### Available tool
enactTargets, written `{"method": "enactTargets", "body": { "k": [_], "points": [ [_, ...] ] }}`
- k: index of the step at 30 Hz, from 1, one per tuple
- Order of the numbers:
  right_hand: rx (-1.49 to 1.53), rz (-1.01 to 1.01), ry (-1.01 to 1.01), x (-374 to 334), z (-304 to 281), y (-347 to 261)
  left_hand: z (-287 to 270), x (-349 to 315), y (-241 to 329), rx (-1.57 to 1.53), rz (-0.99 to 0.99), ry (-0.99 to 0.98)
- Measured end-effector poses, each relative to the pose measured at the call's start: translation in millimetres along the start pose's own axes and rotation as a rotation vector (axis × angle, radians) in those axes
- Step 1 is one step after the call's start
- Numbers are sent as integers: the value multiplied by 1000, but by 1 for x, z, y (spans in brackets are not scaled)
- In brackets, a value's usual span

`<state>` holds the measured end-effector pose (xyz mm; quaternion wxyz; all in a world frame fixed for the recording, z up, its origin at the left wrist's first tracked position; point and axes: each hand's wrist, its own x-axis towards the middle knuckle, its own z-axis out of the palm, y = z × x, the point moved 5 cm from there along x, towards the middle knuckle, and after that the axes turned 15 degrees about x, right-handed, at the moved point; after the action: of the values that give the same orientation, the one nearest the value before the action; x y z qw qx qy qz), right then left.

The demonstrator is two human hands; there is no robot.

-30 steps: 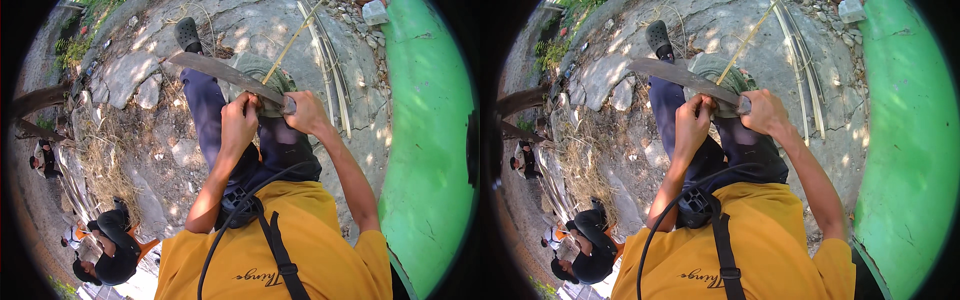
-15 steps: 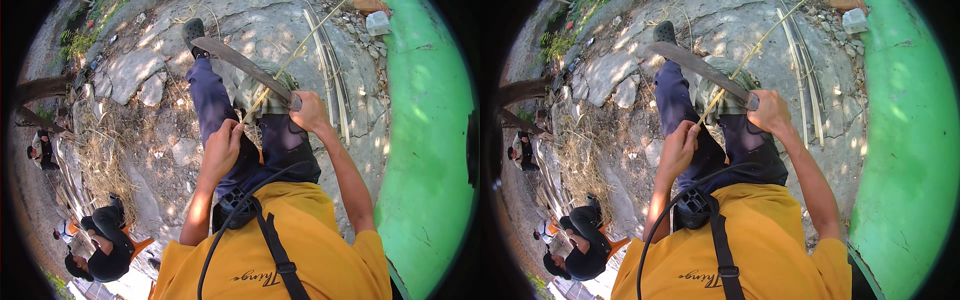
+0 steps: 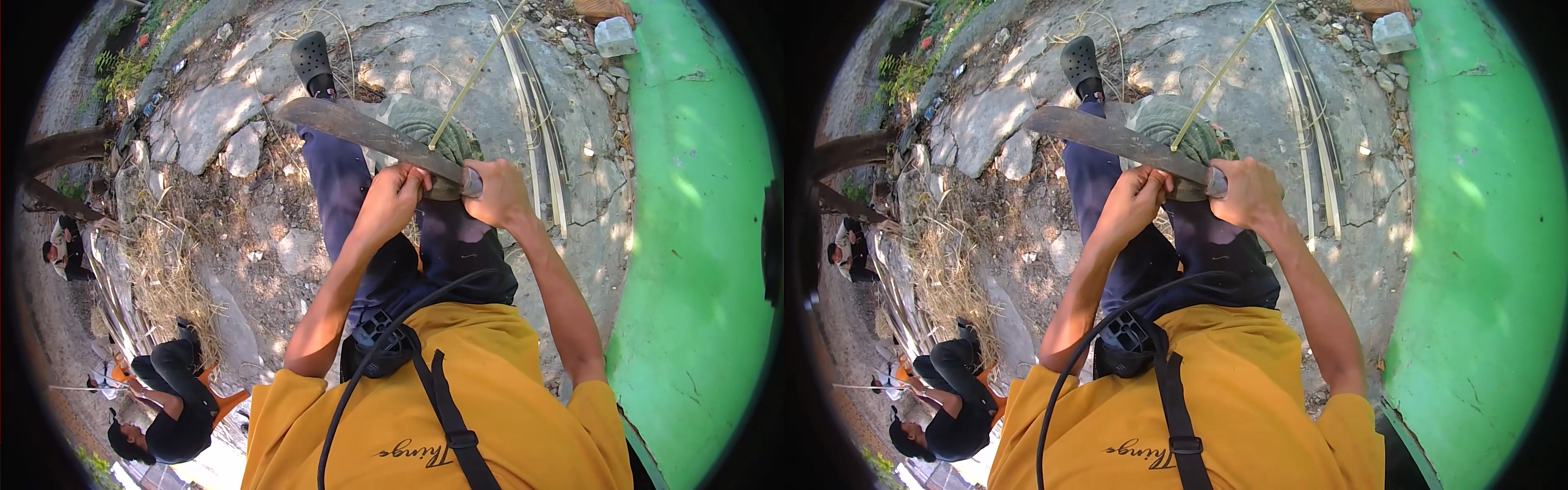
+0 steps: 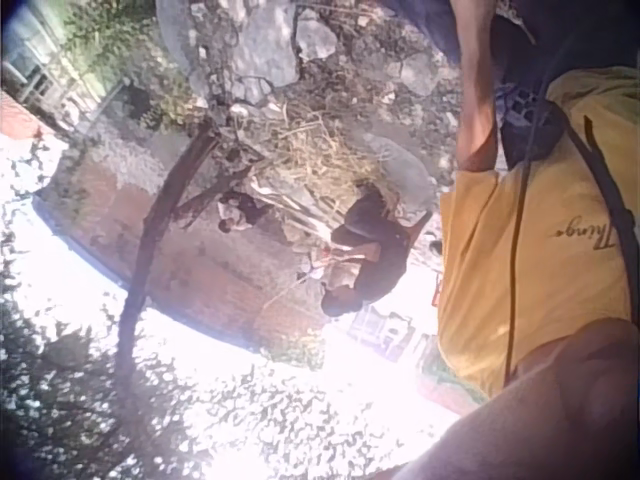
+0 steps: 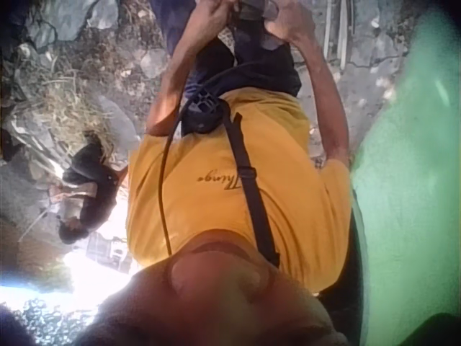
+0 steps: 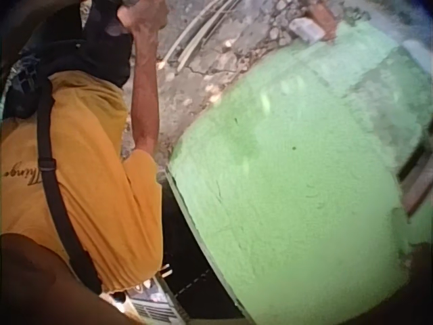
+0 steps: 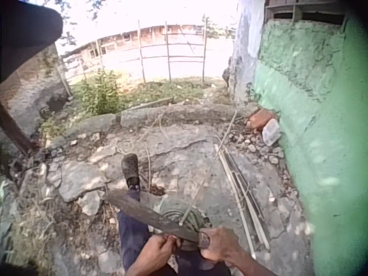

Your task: The person scrapes a bamboo strip with a knife while holding it against a cloth covering their lap.

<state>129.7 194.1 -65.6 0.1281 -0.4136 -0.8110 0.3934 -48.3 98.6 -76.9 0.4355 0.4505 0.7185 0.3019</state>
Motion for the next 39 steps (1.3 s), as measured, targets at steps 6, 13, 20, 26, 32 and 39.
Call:
{"method": "enactTargets", "body": {
  "k": [6,13,20,26,32,39],
  "points": [
    [46,78,-6,8,-3,14,10,11,7,-50,28,-41],
    [99,163,-5,14,-6,11,-5,-53,-16,-31,-123,-82],
    [68,121,-149,6,1,-4,-2,-19,2,38,46,42],
    [69,178,-48,18,-3,10,-5,-59,-8,76,3,39],
    [80,94,24,9,-11,7,-18,-107,-22,5,-180,-94],
    [59,236,-182,8,-2,0,-13,-67,-4,62,-14,9]
  ]
}}
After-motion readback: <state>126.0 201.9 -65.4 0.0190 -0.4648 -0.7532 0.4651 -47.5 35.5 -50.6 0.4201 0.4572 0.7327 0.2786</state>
